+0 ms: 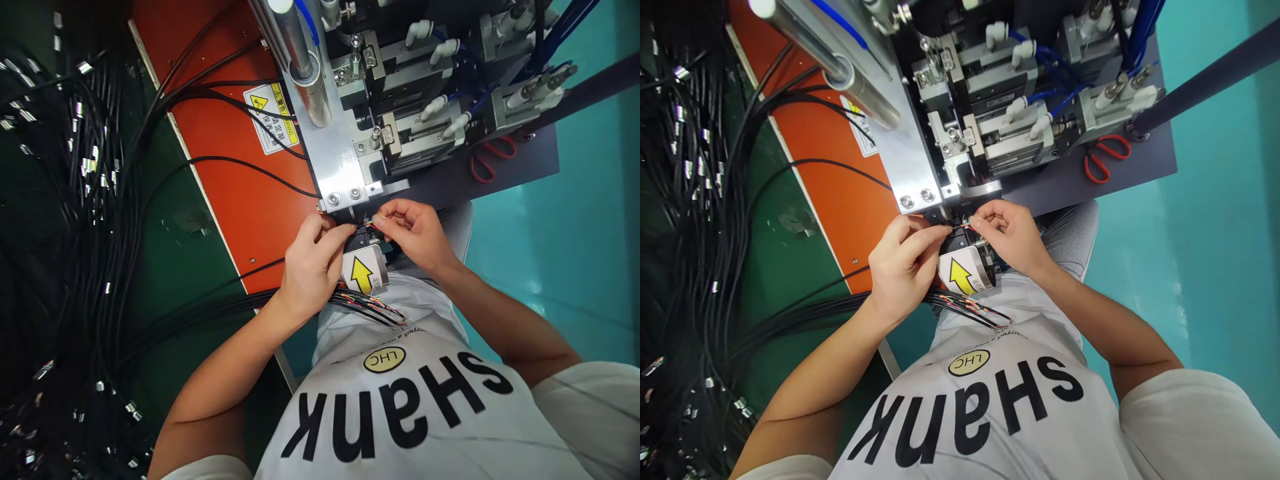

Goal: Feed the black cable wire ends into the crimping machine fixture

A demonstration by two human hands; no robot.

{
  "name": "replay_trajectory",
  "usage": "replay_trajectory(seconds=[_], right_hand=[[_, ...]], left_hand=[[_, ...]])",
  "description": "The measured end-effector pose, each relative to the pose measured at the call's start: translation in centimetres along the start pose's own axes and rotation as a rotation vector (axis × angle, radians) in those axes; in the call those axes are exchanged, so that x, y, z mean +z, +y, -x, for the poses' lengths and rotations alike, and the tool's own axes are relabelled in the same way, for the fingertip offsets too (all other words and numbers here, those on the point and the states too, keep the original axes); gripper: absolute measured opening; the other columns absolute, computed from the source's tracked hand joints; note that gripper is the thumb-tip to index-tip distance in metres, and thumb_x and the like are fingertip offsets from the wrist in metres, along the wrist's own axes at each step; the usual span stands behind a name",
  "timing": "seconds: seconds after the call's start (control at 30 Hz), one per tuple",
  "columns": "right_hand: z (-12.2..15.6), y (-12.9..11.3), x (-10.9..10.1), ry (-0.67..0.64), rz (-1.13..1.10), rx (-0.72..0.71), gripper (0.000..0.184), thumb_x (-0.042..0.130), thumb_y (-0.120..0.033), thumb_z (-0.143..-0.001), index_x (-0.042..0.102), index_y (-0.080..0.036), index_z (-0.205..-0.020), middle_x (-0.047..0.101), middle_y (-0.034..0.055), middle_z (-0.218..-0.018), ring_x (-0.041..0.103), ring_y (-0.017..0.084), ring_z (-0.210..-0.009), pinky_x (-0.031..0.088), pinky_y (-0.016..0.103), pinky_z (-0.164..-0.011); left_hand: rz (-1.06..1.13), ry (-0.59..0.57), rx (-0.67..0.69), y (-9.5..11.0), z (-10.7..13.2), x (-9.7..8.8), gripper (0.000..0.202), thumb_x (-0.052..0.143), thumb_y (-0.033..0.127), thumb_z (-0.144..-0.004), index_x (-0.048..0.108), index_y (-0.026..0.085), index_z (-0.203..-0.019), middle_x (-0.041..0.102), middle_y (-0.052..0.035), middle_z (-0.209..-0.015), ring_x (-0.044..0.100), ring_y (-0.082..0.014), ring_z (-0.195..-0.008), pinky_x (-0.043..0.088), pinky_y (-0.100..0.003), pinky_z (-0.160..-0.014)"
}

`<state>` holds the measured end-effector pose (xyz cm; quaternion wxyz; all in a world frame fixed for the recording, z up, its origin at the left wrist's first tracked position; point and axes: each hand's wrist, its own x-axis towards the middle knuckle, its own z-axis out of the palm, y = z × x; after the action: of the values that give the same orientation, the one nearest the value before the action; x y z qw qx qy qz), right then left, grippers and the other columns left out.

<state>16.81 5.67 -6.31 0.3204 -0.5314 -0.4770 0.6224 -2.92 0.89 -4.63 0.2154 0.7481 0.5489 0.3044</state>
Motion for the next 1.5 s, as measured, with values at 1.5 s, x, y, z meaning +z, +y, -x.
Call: replay_trajectory(seconds=[1.5], right_hand=[[-0.19, 0.7, -0.49, -0.013, 0.183, -0.171, 0.007, 0.068, -0.025, -0.086, 0.066, -0.019, -0.083, 0.067, 0.0003, -0.078, 0.059, 0.013, -0.07, 0.045, 0.028, -0.067]], left_hand=[[0.012, 0.007, -0.007, 0.12, -0.02, 0.16, 0.026, 0.053, 0.012, -0.092, 0.069, 0.02, -0.111, 0.053, -0.0052, -0.092, 0.057, -0.0159, -0.088, 0.05, -0.027, -0.076]])
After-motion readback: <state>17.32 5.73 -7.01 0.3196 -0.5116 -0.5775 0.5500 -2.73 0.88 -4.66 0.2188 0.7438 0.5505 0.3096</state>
